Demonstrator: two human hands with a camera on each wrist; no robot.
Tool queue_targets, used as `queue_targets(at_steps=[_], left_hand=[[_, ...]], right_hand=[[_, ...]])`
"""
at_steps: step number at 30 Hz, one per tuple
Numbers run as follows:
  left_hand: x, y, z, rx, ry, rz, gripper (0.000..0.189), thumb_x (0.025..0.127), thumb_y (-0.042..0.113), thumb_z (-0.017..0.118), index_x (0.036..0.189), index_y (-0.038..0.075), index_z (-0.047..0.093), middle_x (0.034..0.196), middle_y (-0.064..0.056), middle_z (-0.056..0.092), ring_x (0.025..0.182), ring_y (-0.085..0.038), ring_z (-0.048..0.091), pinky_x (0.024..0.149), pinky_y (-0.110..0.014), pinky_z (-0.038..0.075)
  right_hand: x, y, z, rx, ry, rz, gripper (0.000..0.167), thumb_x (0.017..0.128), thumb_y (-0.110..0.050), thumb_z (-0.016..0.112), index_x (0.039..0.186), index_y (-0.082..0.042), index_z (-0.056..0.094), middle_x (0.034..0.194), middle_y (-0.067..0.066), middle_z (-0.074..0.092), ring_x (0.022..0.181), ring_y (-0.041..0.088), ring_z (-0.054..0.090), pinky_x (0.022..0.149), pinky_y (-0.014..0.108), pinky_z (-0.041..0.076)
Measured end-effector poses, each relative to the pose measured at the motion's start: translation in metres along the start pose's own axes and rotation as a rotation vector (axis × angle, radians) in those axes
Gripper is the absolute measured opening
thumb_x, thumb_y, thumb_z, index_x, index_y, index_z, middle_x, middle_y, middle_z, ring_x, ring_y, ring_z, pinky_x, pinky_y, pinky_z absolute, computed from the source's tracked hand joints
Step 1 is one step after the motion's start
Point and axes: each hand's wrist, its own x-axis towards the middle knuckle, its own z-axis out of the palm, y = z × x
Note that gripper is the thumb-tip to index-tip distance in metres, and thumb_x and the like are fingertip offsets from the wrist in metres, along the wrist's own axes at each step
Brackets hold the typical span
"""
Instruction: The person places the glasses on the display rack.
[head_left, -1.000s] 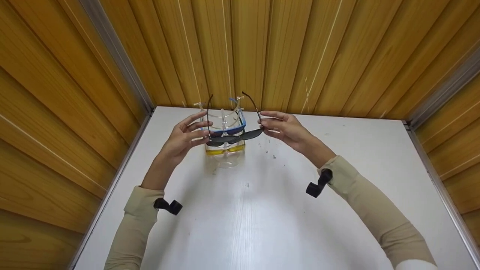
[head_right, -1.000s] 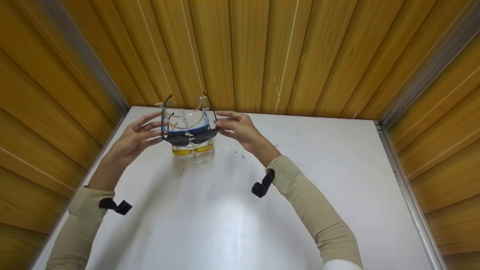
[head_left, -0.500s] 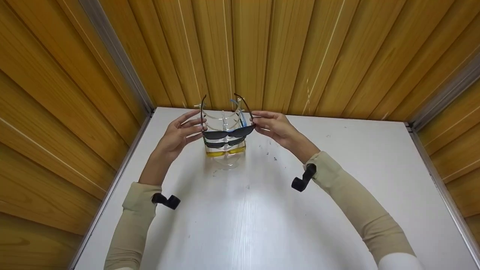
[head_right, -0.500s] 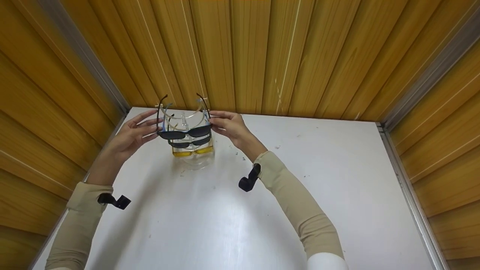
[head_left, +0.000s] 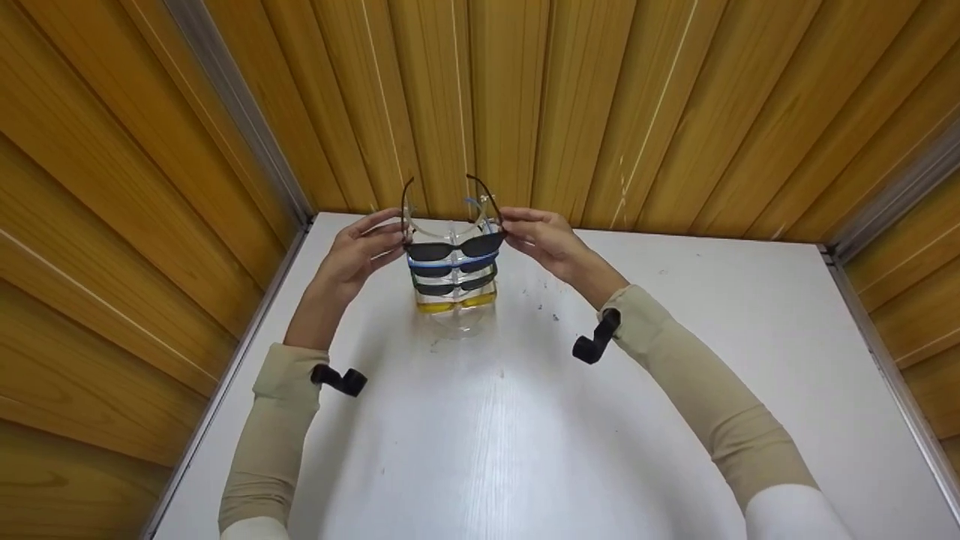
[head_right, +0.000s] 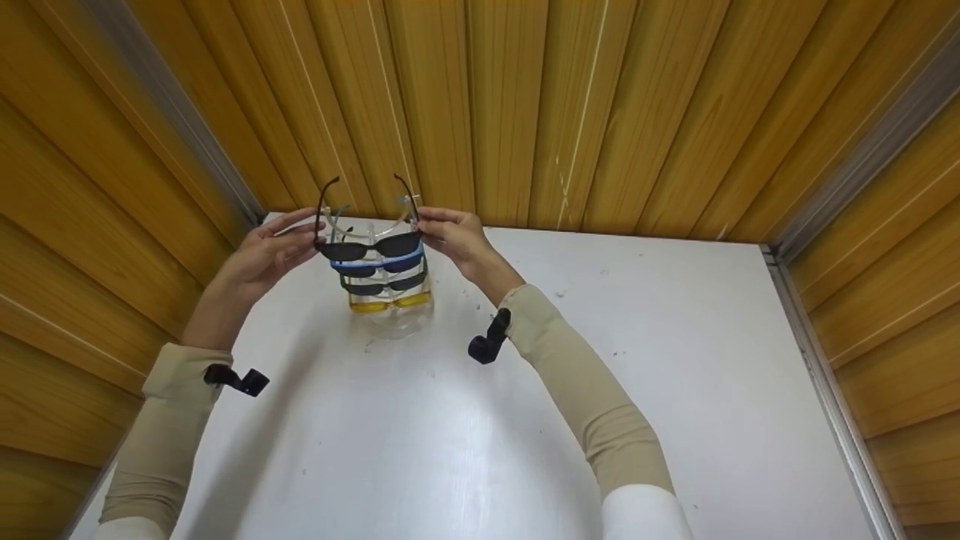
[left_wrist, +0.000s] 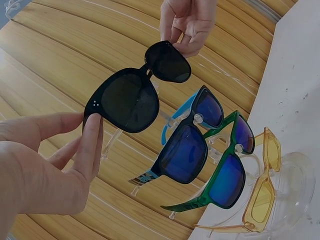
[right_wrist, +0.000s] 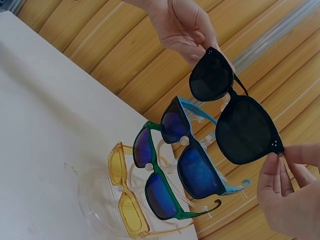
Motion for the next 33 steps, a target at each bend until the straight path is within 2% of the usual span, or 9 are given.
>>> queue_targets(at_steps=[2, 6, 10, 15, 20, 23, 29, 33], left_hand=[[0.003, -0.001, 0.000, -0.013, 0.018, -0.009, 0.049, 0.096, -0.001, 0.065, 0.144, 0.007, 0.056, 0.111, 0.000, 0.073, 0.103, -0.014, 0.072, 0.093, -0.026, 0.060], [0.008, -0.004, 0.001, -0.019, 0.055, -0.029, 0.046, 0.097, -0.001, 0.065, 0.141, 0.009, 0.059, 0.112, -0.001, 0.072, 0.103, -0.014, 0.071, 0.092, -0.026, 0.060], [0.009, -0.008, 0.000, -0.026, 0.068, -0.033, 0.044, 0.096, -0.001, 0.066, 0.139, 0.008, 0.061, 0.110, -0.001, 0.073, 0.101, -0.014, 0.072, 0.092, -0.025, 0.060], [0.011, -0.010, 0.000, -0.021, 0.047, -0.030, 0.047, 0.097, -0.002, 0.065, 0.142, 0.006, 0.058, 0.110, -0.001, 0.073, 0.099, -0.012, 0.072, 0.091, -0.023, 0.060], [0.012, -0.011, 0.000, -0.010, 0.036, -0.036, 0.049, 0.097, -0.002, 0.065, 0.144, 0.007, 0.057, 0.121, -0.008, 0.070, 0.099, -0.012, 0.071, 0.092, -0.023, 0.060], [0.013, -0.012, -0.002, -0.009, 0.032, -0.035, 0.049, 0.096, -0.002, 0.065, 0.144, 0.007, 0.057, 0.120, -0.008, 0.070, 0.097, -0.012, 0.072, 0.091, -0.024, 0.060], [0.015, -0.014, -0.004, 0.013, 0.016, -0.042, 0.050, 0.096, 0.000, 0.067, 0.145, 0.007, 0.057, 0.108, 0.000, 0.073, 0.097, -0.012, 0.072, 0.094, -0.025, 0.060], [0.018, -0.015, -0.004, 0.047, 0.005, -0.044, 0.050, 0.097, 0.003, 0.067, 0.146, 0.009, 0.056, 0.108, 0.002, 0.073, 0.101, -0.013, 0.071, 0.100, -0.030, 0.058]], right_hand=[[0.002, -0.002, 0.000, -0.004, -0.009, -0.016, 0.042, 0.098, 0.006, 0.060, 0.140, 0.002, 0.059, 0.119, 0.005, 0.069, 0.112, 0.018, 0.063, 0.117, 0.037, 0.045], [0.005, -0.002, 0.001, -0.004, -0.037, -0.019, 0.046, 0.098, 0.010, 0.054, 0.144, 0.004, 0.053, 0.141, 0.014, 0.060, 0.128, 0.024, 0.057, 0.121, 0.037, 0.041], [0.005, 0.000, 0.001, 0.002, -0.044, -0.005, 0.048, 0.098, 0.011, 0.054, 0.145, 0.004, 0.052, 0.154, 0.019, 0.050, 0.130, 0.024, 0.056, 0.121, 0.036, 0.040], [0.005, 0.001, -0.002, -0.011, -0.056, -0.015, 0.047, 0.098, 0.010, 0.054, 0.145, 0.005, 0.052, 0.154, 0.020, 0.050, 0.123, 0.018, 0.059, 0.120, 0.035, 0.041], [0.004, 0.000, -0.004, -0.020, -0.068, -0.010, 0.047, 0.099, 0.008, 0.055, 0.145, 0.005, 0.052, 0.153, 0.020, 0.050, 0.117, 0.016, 0.060, 0.123, 0.038, 0.038], [0.004, 0.000, -0.005, -0.037, -0.079, -0.009, 0.046, 0.099, 0.007, 0.055, 0.146, 0.004, 0.052, 0.145, 0.017, 0.056, 0.113, 0.015, 0.061, 0.122, 0.038, 0.039], [0.003, 0.001, -0.007, -0.069, -0.081, -0.017, 0.045, 0.100, 0.005, 0.055, 0.145, 0.004, 0.053, 0.121, 0.004, 0.067, 0.108, 0.013, 0.064, 0.118, 0.037, 0.044], [0.003, 0.000, -0.011, -0.085, -0.083, -0.026, 0.045, 0.100, 0.004, 0.055, 0.145, 0.004, 0.052, 0.131, 0.012, 0.064, 0.106, 0.014, 0.064, 0.120, 0.041, 0.041]])
